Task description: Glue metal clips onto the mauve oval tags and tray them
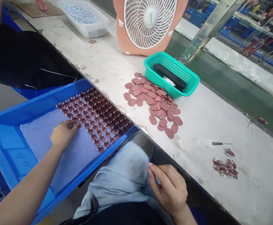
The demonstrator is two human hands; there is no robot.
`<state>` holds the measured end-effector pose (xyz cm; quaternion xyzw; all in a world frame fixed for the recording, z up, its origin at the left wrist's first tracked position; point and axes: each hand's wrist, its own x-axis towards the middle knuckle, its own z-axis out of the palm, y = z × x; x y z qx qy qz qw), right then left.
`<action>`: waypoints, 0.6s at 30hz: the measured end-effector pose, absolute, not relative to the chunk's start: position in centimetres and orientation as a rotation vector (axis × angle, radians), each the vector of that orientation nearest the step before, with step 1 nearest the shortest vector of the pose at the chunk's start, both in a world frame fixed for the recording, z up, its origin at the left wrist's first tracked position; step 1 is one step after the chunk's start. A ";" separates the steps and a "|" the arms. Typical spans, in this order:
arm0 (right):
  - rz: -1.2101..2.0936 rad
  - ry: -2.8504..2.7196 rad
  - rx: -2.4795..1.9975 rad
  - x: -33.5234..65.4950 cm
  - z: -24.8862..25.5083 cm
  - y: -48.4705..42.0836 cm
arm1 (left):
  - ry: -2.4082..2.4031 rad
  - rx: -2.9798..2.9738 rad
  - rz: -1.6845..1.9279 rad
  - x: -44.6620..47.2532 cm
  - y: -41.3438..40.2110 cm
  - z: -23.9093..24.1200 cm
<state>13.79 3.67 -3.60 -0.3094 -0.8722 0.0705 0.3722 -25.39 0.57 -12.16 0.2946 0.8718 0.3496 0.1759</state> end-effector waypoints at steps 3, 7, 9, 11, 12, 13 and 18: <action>0.145 -2.215 -0.807 14.9 -3.6 3.6 | 2.558 0.922 0.992 -24.9 0.9 -11.8; -0.155 -1.984 -0.984 17.7 -3.8 3.8 | 2.681 1.181 1.212 -22.6 2.8 -9.8; -0.247 -1.759 -1.142 18.8 -3.8 4.3 | 2.613 1.450 1.353 -20.4 4.6 -8.1; -0.166 -1.644 -1.333 19.4 -3.4 5.2 | 2.414 1.795 1.388 -18.0 6.7 -6.2; -0.088 -1.648 -1.439 19.5 -3.2 5.8 | 2.277 1.967 1.353 -16.8 7.8 -5.4; -0.018 -1.682 -1.543 19.5 -2.9 6.3 | 2.136 2.121 1.291 -15.8 8.7 -4.7; 0.095 -1.947 -1.772 19.8 -2.2 9.0 | 1.772 2.473 1.216 -13.5 10.5 -4.5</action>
